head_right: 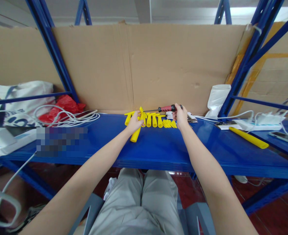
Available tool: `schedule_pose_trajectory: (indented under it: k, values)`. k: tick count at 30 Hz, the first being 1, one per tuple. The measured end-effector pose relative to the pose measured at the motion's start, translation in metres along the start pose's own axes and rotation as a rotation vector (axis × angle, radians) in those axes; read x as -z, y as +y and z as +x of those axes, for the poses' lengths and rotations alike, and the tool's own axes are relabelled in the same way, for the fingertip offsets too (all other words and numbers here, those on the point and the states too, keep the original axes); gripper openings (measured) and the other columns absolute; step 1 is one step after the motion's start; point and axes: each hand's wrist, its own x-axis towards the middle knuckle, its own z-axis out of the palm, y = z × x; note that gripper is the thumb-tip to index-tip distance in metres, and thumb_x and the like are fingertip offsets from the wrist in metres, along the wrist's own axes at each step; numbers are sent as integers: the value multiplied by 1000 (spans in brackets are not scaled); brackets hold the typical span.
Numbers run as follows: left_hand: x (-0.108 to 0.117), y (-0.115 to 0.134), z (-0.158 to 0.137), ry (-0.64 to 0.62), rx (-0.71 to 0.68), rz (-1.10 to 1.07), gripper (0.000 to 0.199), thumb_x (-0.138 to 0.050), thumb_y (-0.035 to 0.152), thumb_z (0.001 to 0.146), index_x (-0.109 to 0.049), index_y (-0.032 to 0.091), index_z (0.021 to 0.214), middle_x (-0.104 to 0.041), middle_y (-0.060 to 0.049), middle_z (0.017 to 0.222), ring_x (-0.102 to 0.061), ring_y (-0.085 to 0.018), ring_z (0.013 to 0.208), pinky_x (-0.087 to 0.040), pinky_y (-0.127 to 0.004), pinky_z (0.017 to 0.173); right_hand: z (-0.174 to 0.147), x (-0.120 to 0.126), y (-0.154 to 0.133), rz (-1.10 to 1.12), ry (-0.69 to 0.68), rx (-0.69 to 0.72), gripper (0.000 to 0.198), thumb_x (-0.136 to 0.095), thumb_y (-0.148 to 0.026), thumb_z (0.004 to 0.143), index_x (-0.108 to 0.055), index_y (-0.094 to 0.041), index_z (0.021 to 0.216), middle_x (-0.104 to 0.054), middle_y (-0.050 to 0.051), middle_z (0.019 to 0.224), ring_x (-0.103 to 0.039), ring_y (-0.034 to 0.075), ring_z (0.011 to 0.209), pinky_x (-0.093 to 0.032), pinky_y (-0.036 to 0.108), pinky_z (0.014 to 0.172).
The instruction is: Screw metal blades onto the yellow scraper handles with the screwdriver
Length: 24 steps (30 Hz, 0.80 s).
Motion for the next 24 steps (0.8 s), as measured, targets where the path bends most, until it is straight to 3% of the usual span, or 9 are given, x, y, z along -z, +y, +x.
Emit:
schedule_pose_trajectory:
  k: [5, 10, 15, 20, 24]
  values:
    - [3, -4, 4, 4, 39, -6, 52, -53, 1, 69, -46, 21, 117, -63, -5, 112, -64, -10, 62, -51, -20, 58, 3, 1, 1, 0, 1, 48, 33, -63, -47, 74, -43, -22, 72, -45, -8, 47, -38, 7, 33, -25, 19, 30]
    - [5, -10, 8, 22, 32, 6, 52, -52, 0, 68, -47, 20, 116, -61, -6, 118, -65, -10, 66, -51, -19, 56, 2, 4, -3, -45, 45, 59, 29, -62, -41, 76, -43, -21, 69, -37, -10, 40, -32, 6, 29, -20, 18, 28]
    - [4, -10, 8, 12, 21, 33, 53, -53, 0, 69, -47, 21, 116, -63, -4, 115, -64, -9, 62, -52, -19, 58, -2, 4, -2, -180, -27, 36, 24, -61, -33, 77, -46, -20, 64, -35, -9, 35, -30, 6, 28, -19, 17, 28]
    - [3, -3, 3, 15, -21, 56, 54, -52, -1, 68, -48, 19, 118, -60, -8, 120, -66, -13, 73, -54, -25, 67, -9, 3, -2, -408, -271, -84, 29, -62, -40, 77, -50, -18, 64, -44, -5, 36, -35, 7, 28, -24, 18, 27]
    - [2, 1, 0, 13, -132, 89, 55, -54, -2, 65, -51, 18, 116, -61, -8, 119, -62, -20, 103, -51, -32, 87, -15, 6, 3, -628, -676, -163, 31, -70, -44, 70, -55, -17, 70, -60, 0, 53, -49, 8, 41, -36, 19, 36]
